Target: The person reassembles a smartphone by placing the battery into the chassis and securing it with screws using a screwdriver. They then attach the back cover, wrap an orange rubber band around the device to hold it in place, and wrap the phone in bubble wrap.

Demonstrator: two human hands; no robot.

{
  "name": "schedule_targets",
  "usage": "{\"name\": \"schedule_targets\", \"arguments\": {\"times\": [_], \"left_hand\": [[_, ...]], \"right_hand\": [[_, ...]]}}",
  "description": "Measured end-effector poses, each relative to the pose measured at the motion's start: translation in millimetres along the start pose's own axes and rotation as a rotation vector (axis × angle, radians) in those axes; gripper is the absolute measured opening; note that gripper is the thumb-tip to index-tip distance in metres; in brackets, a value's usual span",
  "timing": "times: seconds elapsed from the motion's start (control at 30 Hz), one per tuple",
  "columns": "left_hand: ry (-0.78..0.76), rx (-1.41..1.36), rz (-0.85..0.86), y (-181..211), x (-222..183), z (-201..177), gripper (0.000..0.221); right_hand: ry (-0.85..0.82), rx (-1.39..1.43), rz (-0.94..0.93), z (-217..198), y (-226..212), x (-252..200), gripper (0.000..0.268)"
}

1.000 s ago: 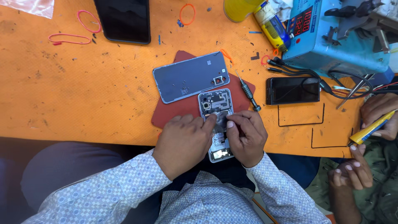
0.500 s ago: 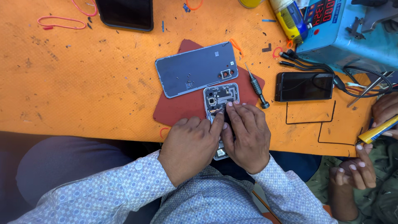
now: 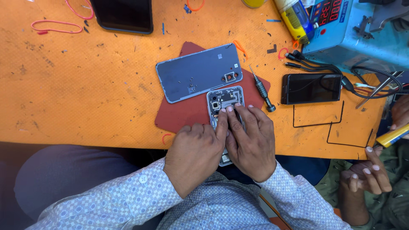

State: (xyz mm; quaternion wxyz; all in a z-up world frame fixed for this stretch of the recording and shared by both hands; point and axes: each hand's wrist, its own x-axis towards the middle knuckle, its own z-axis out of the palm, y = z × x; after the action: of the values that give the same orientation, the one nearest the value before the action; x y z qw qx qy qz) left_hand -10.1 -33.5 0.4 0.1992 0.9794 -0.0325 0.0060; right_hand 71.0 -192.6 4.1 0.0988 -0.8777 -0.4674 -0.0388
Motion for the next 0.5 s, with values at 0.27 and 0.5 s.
{"name": "schedule_targets", "arguments": {"times": [0.27, 0.5], "left_hand": [[-0.037, 0.029, 0.014, 1, 4, -2, 0.06], [-0.132, 0.079, 0.026, 4, 3, -5, 0.061]], "right_hand": [[-0.037, 0.085, -0.02, 3, 13, 1, 0.047], [0.009, 0.084, 0.005, 4, 17, -1, 0.044]]}}
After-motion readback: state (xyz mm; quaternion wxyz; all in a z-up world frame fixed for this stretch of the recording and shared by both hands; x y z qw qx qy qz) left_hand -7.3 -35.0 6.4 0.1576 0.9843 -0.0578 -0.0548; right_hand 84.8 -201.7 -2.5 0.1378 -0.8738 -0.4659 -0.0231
